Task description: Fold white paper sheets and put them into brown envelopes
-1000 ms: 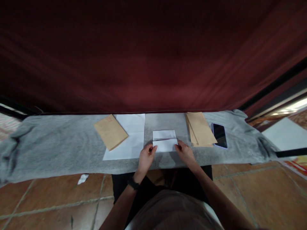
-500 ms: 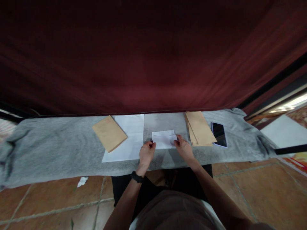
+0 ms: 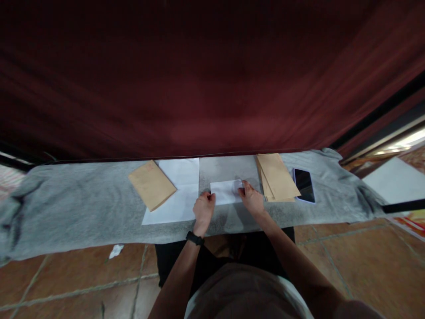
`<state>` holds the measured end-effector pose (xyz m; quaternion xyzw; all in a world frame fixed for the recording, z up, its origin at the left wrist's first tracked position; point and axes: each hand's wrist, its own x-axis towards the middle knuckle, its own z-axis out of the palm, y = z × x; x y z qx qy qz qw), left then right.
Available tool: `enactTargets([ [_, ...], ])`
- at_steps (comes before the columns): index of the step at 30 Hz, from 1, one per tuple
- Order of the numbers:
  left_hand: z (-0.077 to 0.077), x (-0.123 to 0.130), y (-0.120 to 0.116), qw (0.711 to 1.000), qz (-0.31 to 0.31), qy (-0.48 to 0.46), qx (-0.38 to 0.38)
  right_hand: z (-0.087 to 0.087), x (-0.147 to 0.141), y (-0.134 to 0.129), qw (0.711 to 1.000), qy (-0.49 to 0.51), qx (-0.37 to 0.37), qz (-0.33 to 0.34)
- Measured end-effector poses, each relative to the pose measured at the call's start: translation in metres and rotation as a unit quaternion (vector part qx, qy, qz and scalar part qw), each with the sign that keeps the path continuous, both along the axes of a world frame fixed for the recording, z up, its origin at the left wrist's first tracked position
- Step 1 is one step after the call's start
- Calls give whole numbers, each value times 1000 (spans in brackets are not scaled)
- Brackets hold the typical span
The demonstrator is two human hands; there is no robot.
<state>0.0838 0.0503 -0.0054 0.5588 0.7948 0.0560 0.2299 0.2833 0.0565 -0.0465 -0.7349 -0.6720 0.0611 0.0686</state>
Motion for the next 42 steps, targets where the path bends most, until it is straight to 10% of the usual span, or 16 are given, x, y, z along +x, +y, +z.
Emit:
enactTargets([
  [9, -1, -2, 7, 1000, -3, -2, -7, -1, 0, -11, 981, 55, 160, 95],
  [15, -3, -2, 8, 1000, -8, -9, 7, -7, -14, -35, 962, 68, 96, 246],
  [29, -15, 8, -4, 996, -18, 45, 78, -21, -22, -41, 970, 10, 96, 223],
  [42, -59, 32, -50, 928, -279, 28, 245, -31, -19, -41, 965, -33, 85, 245],
])
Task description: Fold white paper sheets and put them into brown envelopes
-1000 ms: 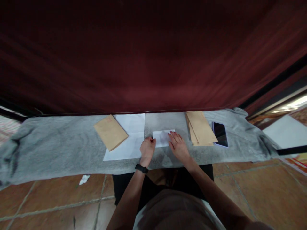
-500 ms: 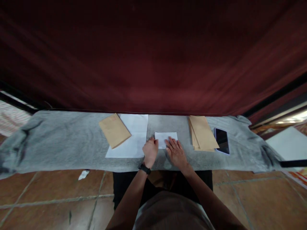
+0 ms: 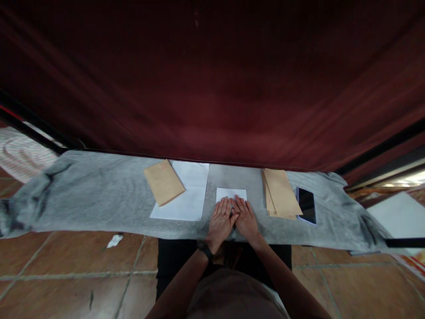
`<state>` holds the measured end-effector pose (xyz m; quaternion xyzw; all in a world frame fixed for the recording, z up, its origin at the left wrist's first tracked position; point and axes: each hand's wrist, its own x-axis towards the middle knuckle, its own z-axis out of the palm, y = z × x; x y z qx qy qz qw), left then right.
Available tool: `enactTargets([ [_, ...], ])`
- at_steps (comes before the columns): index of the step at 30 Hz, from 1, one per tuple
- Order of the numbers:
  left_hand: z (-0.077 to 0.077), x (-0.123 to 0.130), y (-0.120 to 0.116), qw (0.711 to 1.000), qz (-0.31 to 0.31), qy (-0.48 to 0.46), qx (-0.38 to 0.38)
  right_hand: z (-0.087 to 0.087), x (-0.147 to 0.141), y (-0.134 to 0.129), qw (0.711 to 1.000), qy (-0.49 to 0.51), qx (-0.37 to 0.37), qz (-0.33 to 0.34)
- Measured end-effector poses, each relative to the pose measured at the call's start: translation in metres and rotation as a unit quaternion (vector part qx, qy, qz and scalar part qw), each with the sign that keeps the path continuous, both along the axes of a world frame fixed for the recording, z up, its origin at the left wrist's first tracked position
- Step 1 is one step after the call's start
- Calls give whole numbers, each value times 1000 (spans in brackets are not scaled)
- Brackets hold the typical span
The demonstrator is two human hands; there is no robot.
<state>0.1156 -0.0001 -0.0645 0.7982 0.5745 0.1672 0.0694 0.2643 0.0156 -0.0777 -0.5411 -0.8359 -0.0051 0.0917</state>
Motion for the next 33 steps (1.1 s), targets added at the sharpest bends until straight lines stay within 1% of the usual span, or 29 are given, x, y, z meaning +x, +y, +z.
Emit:
enactTargets([
  [3, -5, -6, -2, 1000, -10, 11, 12, 1, -1, 0, 1000, 0, 2, 0],
  [5, -6, -10, -3, 1000, -6, 18, 13, 3, -4, 1, 1000, 3, 4, -24],
  [8, -7, -12, -5, 999, 18, 27, 10, 4, -8, 1, 997, 8, 11, -70],
  [12, -10, -14, -8, 998, 59, 22, 12, 3, -7, -3, 994, 18, 29, -99],
  [15, -10, -18, -11, 996, 85, 8, 15, 1, -3, -5, 989, 41, 54, -133],
  [19, -7, -16, -10, 992, 123, -12, 13, -3, 2, -7, 984, 76, 81, -142],
  [21, -4, -9, -5, 991, 134, -22, 15, -4, 3, -8, 984, 80, 83, -136],
  [22, -2, -5, -1, 991, 128, -25, 16, -5, 3, -8, 985, 76, 79, -134],
  [25, 1, 9, 14, 997, 72, -18, 7, -5, 2, -7, 987, 60, 65, -138],
  [27, 1, 13, 24, 999, 45, -8, -8, -5, 1, -6, 986, 57, 70, -143],
  [29, 2, 11, 32, 999, 50, -4, -20, -6, 1, -6, 984, 63, 80, -145],
  [33, 3, -5, 39, 996, 84, 0, -28, -5, 2, -7, 984, 66, 77, -146],
])
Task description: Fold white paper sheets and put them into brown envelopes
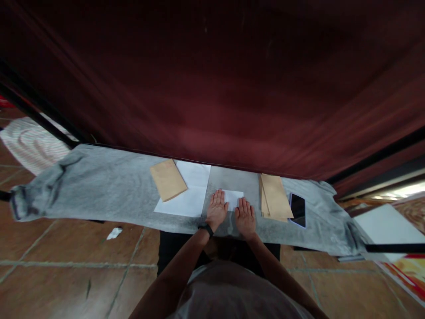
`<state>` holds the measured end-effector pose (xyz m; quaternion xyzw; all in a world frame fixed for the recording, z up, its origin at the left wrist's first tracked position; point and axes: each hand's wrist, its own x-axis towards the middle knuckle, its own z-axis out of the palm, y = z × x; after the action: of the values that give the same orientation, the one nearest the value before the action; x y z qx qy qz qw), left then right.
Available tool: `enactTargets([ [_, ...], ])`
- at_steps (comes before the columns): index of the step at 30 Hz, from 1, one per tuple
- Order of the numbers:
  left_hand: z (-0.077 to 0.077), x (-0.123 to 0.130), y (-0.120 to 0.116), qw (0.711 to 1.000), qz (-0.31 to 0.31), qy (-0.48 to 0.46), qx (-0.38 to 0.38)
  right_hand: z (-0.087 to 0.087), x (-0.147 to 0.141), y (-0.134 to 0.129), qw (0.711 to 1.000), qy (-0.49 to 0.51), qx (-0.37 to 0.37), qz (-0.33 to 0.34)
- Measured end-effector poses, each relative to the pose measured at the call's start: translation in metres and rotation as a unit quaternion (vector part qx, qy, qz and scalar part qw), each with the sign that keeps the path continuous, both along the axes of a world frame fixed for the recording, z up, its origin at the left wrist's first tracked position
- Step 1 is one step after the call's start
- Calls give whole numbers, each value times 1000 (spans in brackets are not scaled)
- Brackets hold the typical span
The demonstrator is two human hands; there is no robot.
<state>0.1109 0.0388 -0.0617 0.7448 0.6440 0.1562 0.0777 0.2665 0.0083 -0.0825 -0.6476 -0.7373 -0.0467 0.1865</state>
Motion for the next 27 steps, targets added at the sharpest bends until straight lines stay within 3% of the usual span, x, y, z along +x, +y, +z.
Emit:
enactTargets([
  [6, 0, -12, 1, 1000, -8, 22, -8, 13, -8, 12, 999, 26, -12, 21],
  [12, 1, -14, 1, 998, -39, 47, -28, 21, -43, 40, 982, 23, -84, 168],
  [15, 1, -14, 1, 998, -33, 46, -23, 16, -42, 41, 985, 15, -80, 153],
  [23, -3, -14, 2, 1000, -26, -1, 12, 6, 13, 31, 994, -19, -54, 95],
  [27, -3, -13, 0, 1000, -14, -23, 13, 6, 26, 30, 996, -6, -47, 72],
])
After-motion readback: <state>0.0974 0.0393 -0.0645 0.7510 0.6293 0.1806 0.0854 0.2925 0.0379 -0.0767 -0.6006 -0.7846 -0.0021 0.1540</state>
